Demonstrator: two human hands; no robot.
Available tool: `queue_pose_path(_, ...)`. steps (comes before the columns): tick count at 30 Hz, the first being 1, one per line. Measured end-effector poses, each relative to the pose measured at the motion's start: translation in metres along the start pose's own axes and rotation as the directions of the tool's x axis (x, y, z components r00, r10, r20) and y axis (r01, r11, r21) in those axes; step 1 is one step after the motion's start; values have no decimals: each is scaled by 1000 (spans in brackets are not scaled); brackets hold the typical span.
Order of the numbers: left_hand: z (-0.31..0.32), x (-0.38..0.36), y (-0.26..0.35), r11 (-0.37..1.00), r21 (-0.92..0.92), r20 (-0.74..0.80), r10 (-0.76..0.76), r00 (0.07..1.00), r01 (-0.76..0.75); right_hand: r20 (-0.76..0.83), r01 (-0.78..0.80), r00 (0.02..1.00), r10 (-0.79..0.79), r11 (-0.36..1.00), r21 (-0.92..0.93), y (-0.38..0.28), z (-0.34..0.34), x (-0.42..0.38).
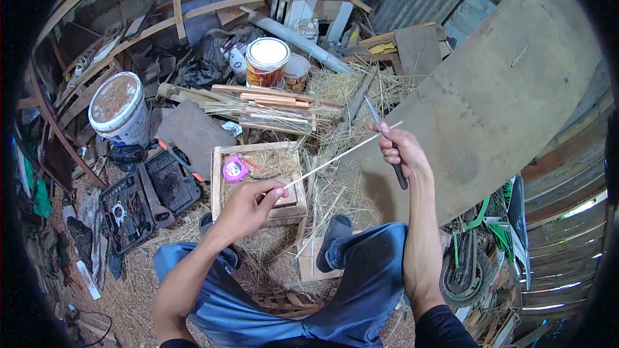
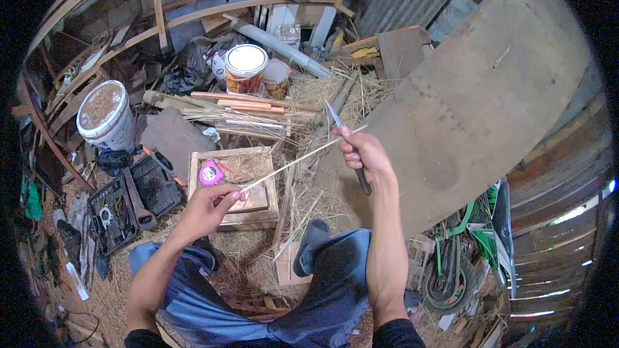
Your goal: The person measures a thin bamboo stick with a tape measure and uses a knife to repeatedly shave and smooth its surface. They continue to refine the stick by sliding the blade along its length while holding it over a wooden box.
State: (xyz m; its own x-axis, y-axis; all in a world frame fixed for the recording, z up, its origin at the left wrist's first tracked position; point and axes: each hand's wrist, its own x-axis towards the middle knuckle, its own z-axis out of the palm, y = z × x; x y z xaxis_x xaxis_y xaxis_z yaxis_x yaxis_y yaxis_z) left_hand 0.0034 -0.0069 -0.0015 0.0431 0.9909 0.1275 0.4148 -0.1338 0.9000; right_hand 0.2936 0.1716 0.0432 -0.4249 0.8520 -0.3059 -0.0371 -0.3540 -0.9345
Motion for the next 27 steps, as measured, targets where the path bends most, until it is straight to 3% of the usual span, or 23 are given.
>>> queue_pose_path(3,-3,-1,4,999,-25,43,-22,999,23,-89,31,995,-36,998,-57,6,3,1)
queue_pose_path(5,-11,-4,8,992,-23,109,-123,986,126,-104,35,994,-42,997,-68,6,-14,4)
queue_pose_path(7,-33,-9,-6,993,-10,88,-112,990,114,-337,202,928,-157,974,104,15,-64,16)
queue_pose_path(9,-40,-9,-15,995,8,72,-97,993,96,-417,258,893,-168,951,169,29,-110,11)
queue_pose_path(11,-41,-5,-30,998,-56,-191,-28,981,18,-475,314,862,-177,922,227,29,-102,12)
queue_pose_path(12,-37,-4,-34,994,-79,-185,-87,979,74,-462,304,858,-226,947,100,25,-76,7)
queue_pose_path(14,-26,1,-35,993,-79,-157,-93,983,82,-355,326,869,-345,938,-115,25,-28,6)
queue_pose_path(17,-11,13,-10,999,-2,-120,-36,992,36,-18,127,991,-131,982,-143,15,70,-25)
queue_pose_path(18,-5,16,-4,999,18,-125,-36,991,38,63,27,998,-19,990,-137,28,90,-25)
queue_pose_path(19,-1,19,0,999,38,-129,-32,991,37,273,37,962,-5,993,-113,45,100,-18)
queue_pose_path(20,9,23,-8,998,21,-161,58,985,-56,382,44,924,-14,997,-68,51,115,-19)
queue_pose_path(21,14,22,-6,997,21,-148,70,986,-68,416,47,908,-59,998,40,53,129,-21)
queue_pose_path(23,20,20,2,979,126,-248,188,950,-160,467,-6,883,-36,996,89,57,129,-10)
queue_pose_path(27,15,16,12,973,135,-227,213,950,-186,439,-9,898,11,1000,-6,50,123,-12)
